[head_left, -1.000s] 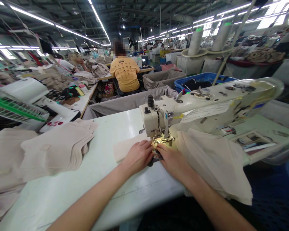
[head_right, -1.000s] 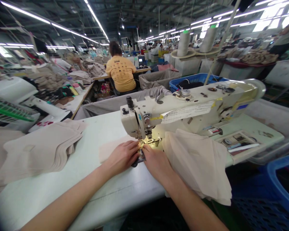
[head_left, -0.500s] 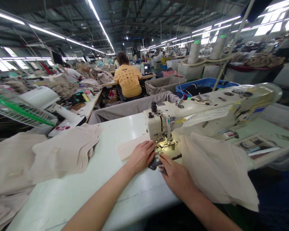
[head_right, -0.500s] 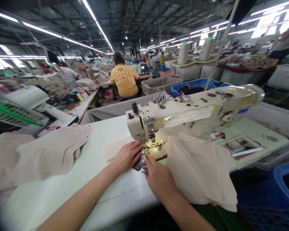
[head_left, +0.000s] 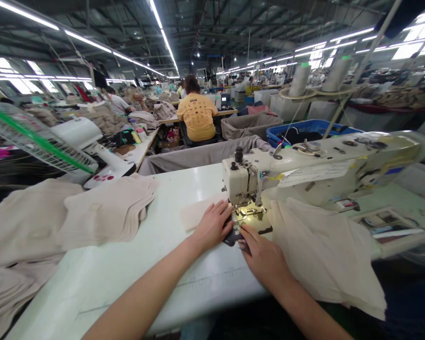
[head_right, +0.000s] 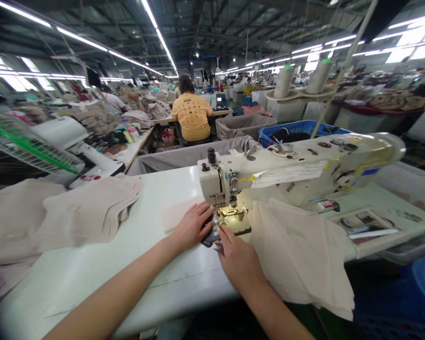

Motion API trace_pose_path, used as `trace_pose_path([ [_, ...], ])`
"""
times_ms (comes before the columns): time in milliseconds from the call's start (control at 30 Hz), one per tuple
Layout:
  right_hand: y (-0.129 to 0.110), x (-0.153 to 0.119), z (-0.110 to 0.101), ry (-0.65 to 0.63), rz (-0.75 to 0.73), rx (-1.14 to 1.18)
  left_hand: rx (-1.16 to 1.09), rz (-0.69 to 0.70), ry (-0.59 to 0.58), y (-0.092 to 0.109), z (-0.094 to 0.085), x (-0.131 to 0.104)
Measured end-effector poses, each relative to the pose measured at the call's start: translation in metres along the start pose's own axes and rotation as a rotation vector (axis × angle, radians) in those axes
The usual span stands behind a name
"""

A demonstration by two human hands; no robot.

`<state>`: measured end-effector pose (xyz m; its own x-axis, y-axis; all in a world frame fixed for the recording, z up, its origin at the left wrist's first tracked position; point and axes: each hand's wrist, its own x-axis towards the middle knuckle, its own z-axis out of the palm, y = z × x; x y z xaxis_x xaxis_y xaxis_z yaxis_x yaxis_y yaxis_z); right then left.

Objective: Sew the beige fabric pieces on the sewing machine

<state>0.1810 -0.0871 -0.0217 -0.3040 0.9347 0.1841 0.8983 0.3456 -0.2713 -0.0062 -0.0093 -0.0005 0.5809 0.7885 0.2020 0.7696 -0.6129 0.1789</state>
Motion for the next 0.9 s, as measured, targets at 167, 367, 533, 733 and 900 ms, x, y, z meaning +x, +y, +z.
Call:
trace_pose_path([
  [167,0.006,-0.003,0.007,0.100,0.062,-0.001,0.041,0.018,-0.052,0.023,-0.006,-0.030],
  [367,0.010,-0.004,0.014,0.200,0.077,-0.016,0.040,0.014,-0.134,0.046,-0.014,-0.054],
  [533,0.011,-0.005,0.014,0.239,0.053,-0.003,0.034,0.030,-0.126,0.044,-0.017,-0.051],
  [733,0.014,-0.003,0.011,0.306,0.036,0.173,-0.046,0.105,-0.174,0.018,-0.033,-0.034],
  [900,0.020,-0.005,0.000,0.380,0.033,0.359,0.298,-0.240,-0.274,0.003,-0.047,-0.028],
])
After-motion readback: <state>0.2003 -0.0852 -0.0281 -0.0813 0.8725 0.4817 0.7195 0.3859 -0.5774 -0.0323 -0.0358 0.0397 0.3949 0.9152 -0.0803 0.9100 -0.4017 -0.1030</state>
